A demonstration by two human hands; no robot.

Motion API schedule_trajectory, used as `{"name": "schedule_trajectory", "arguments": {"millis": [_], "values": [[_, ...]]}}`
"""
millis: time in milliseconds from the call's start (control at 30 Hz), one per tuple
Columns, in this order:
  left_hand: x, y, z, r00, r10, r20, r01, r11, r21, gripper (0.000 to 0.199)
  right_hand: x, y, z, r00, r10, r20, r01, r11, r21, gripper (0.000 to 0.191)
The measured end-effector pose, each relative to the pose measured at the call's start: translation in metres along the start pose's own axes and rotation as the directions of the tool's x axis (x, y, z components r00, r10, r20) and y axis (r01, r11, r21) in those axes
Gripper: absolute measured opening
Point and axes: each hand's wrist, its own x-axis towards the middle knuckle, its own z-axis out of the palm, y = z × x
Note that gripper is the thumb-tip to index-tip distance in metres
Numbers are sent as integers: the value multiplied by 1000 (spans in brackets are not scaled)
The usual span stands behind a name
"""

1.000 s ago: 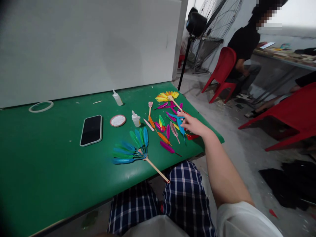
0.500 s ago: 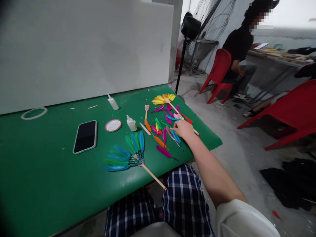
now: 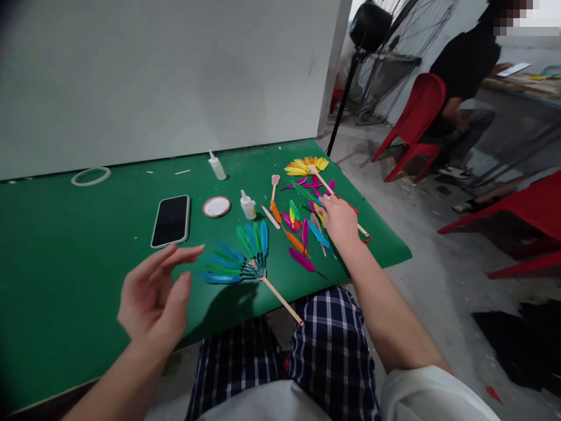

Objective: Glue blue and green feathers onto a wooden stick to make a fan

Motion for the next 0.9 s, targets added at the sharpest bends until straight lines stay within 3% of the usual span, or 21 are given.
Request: {"name": "schedule_trajectory", "arguments": {"millis": [133,300,467,667,800,900], "values": [[25,-19,-6,999,-49,20,48,998,27,40,3,-2,3,998,57,-11,-57,998,7,22],[42,-32,-7,988,-116,98,107,990,96,35,4,-2,8,985,171,21,-172,975,142,18],[53,-52,-9,981,-187,59,180,977,115,32,3,-7,18,988,127,88,-144,964,223,22],[53,-82,-6,956,-294,-1,293,953,78,30,-7,-24,20,992,115,53,-113,992,-50,29],[50,-84,-3,955,-296,0,295,952,75,29,-16,-37,21,978,40,203,-22,996,-87,31],[48,-81,0,958,-285,28,282,956,86,28,-19,-40,24,970,62,234,-40,995,-96,28]]}}
